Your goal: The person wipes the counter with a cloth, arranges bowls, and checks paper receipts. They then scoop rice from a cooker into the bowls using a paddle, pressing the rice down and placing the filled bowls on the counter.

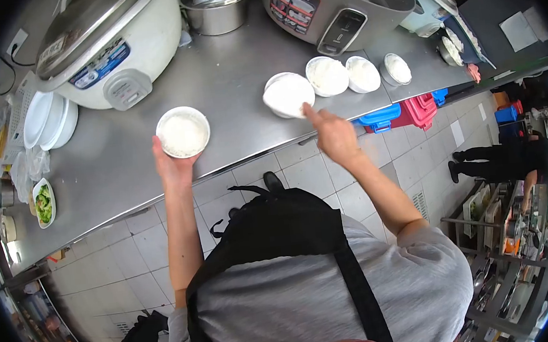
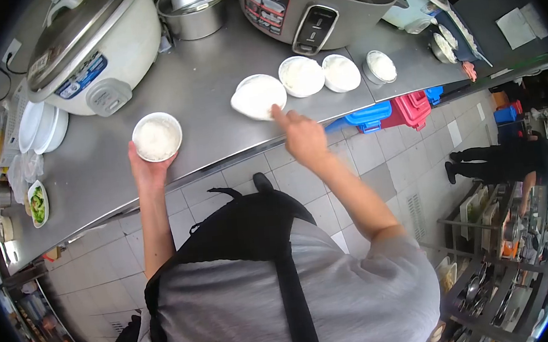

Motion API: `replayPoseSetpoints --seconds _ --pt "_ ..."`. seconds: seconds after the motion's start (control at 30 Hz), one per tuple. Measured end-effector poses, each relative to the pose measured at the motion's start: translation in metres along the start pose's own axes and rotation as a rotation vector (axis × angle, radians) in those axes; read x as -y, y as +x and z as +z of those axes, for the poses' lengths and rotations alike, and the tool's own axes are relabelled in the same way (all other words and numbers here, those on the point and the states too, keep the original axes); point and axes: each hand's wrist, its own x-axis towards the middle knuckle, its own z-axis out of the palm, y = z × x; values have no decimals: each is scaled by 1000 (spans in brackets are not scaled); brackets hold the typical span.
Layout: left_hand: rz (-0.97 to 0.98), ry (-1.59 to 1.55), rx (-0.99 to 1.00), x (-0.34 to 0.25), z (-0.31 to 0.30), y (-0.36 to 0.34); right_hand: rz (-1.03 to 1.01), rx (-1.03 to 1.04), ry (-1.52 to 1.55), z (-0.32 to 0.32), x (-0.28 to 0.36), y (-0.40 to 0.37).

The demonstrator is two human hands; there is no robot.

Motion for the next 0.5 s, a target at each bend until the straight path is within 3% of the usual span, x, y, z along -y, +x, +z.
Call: replayPoseSetpoints --seconds 0.13,0.23,0.33,0.43,0.5 --pt "28 99 -163 0 18 7 -106 -10 180 -17 -34 12" --pt "56 287 -313 -3 1 28 54 -53 267 -30 -53 20" --pt "100 323 -373 -4 -9 40 -68 60 281 6 -74 19" --pt "337 688 -609 -11 -8 32 -37 -3 463 2 -89 28" --pt "456 872 -627 -15 -17 31 -21 15 486 3 -93 33"
